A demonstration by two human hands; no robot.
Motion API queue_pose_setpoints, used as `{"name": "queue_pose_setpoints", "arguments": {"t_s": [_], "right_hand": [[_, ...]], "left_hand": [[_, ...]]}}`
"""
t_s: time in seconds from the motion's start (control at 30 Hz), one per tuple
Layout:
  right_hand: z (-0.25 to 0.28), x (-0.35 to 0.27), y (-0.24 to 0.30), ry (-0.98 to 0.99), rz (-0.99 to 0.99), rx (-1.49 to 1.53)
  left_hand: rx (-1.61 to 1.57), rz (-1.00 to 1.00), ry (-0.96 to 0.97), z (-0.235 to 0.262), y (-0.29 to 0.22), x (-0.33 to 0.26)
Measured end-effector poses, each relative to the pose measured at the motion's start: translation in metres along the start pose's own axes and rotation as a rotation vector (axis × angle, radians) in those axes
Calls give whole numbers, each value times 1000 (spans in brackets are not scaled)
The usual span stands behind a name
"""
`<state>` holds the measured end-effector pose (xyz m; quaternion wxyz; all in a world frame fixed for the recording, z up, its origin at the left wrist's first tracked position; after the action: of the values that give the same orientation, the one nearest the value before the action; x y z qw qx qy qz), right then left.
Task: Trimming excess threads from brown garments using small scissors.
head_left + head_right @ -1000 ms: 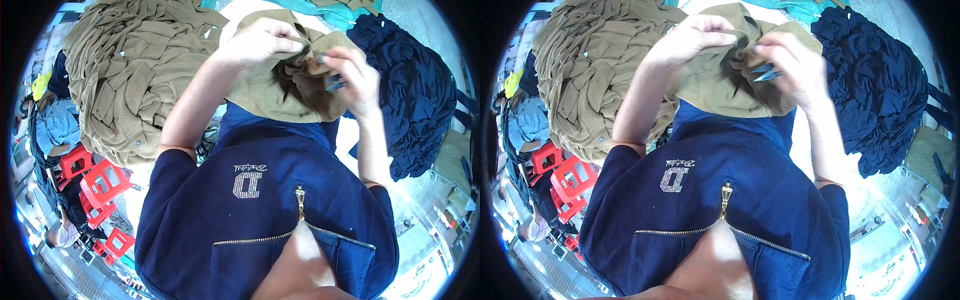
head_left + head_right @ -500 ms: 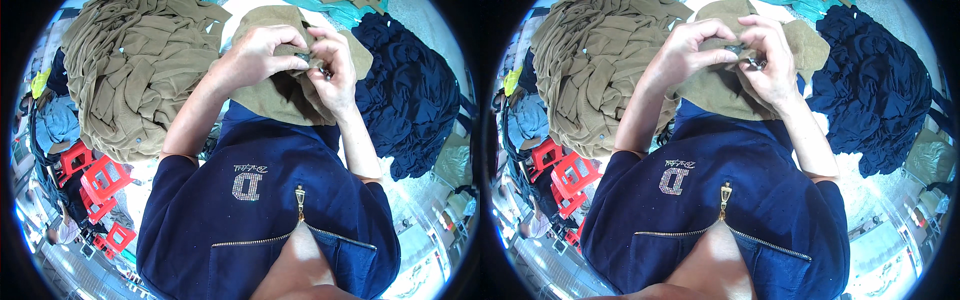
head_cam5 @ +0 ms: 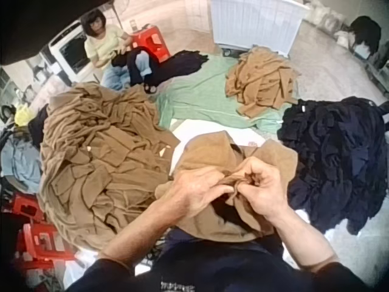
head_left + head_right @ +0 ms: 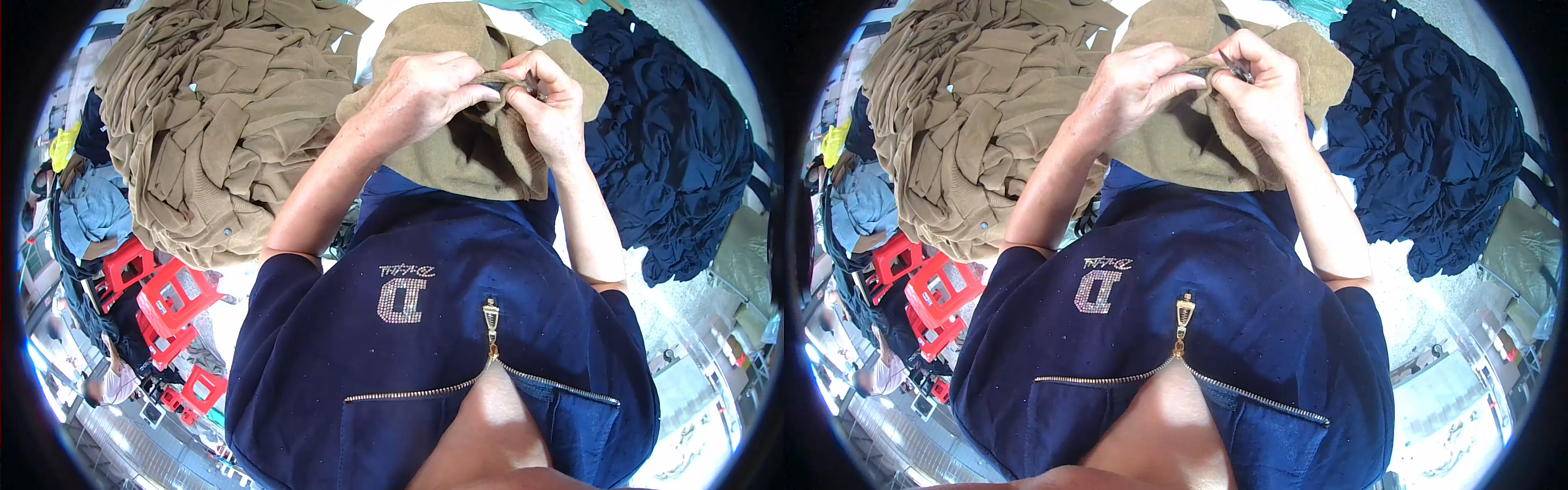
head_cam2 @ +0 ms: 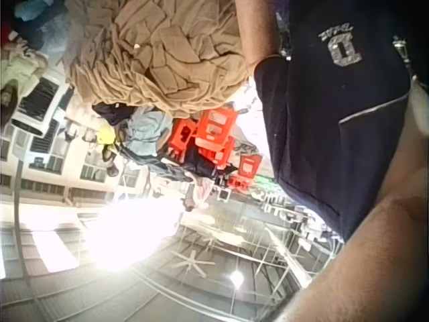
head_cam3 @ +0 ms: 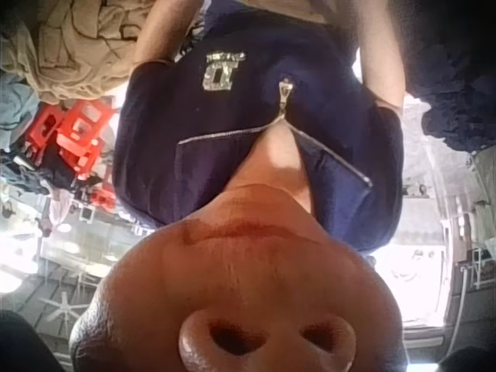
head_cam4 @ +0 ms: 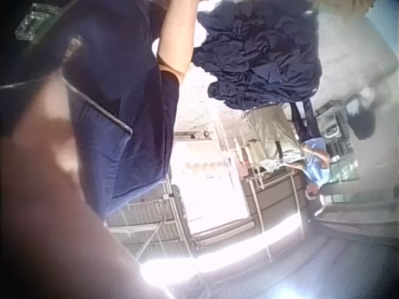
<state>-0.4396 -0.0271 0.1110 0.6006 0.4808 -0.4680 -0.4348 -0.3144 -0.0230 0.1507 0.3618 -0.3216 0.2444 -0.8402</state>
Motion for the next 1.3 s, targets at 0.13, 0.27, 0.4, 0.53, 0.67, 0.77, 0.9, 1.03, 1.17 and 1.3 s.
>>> {"name": "queue_pose_setpoints", "arguments": {"t_s": [0.13, 0.27, 0.4, 0.53, 0.67, 0.77, 0.9, 1.03, 1.17, 1.3], "right_hand": [[4, -1, 2, -124, 48, 120], [5, -14, 11, -186, 217, -98], [9, -11, 18, -101, 204, -298], [29, -25, -27, 282, -126, -818], [40, -35, -22, 314, 4, -962], [53, -34, -29, 326, -90, -1005], [61, -25, 16, 55, 52, -795], [22, -30, 104, -21, 616, -692], [-19, -34, 112, -9, 637, -530], [-20, -39, 106, -122, 746, -557]], "left_hand": [[-41, 7, -47, -8, 5, -1], [26, -34, -203, -3, -4, 0], [60, 116, -117, -4, 18, -4], [-112, 689, 309, -9, 91, -44], [-68, 650, 445, 5, 114, -78], [-590, 715, 277, 11, 114, -89], [-965, 721, 122, 24, 83, -68], [-1187, 714, 44, 11, 46, -38], [-1278, 697, 16, -9, 21, -24], [-934, 552, -76, -3, 21, -20]]}}
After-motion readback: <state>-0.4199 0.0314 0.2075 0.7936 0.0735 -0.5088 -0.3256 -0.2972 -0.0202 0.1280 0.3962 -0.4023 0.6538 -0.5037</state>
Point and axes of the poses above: each hand's wrist, its own x-axis towards the middle knuckle, its own z-axis out of the back of the hand, y = z × x, the point moved 10 cm from there along x, towards the middle knuckle, and after that the axes turned 2 degrees about z, right-handed, at the moved point
